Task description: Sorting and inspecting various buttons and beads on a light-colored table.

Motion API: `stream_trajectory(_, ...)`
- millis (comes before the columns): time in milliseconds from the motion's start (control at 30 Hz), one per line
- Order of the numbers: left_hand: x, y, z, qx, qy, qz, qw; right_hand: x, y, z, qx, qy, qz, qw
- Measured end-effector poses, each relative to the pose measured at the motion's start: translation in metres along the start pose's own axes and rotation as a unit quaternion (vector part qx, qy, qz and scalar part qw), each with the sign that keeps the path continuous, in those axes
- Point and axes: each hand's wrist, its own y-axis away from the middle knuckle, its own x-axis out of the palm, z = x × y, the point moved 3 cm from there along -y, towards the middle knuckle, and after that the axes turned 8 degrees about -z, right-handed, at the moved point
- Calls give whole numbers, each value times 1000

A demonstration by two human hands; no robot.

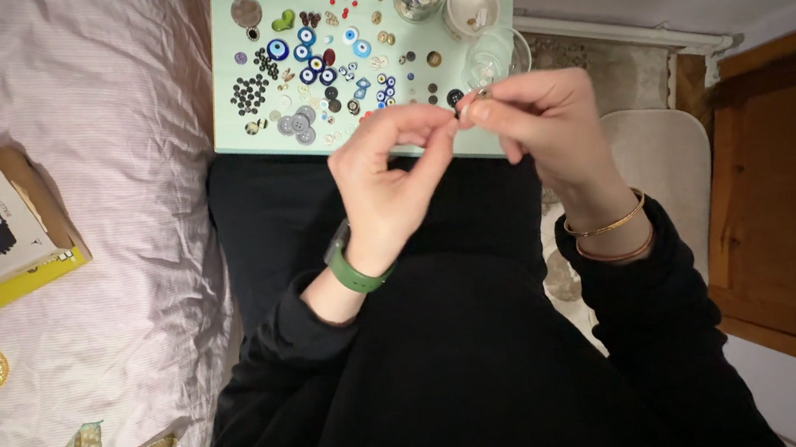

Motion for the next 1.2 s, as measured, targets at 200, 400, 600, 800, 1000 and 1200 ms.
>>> stream_trajectory(200, -46, -21, 34, -27, -51, -38, 998, -39, 13, -18, -31, 13, -109, 993)
stream_trajectory(400, -79, -4, 124, -127, -82, -75, 986, -68, 50, -126, 92, -85, -160, 979)
stream_trajectory(600, -37, -22, 166, -101, -197, 31, 975, -51, 69, -173, 152, -129, -173, 965)
stream_trajectory(800, 26, -43, 250, 16, -348, 75, 934, -50, 62, -174, 160, -133, -179, 962)
stream_trajectory(1000, 50, -48, 268, 60, -455, 103, 882, -58, 66, -184, 163, -136, -173, 962)
stream_trajectory(1200, 52, -38, 289, 69, -494, 109, 860, -56, 64, -183, 198, -159, -161, 954)
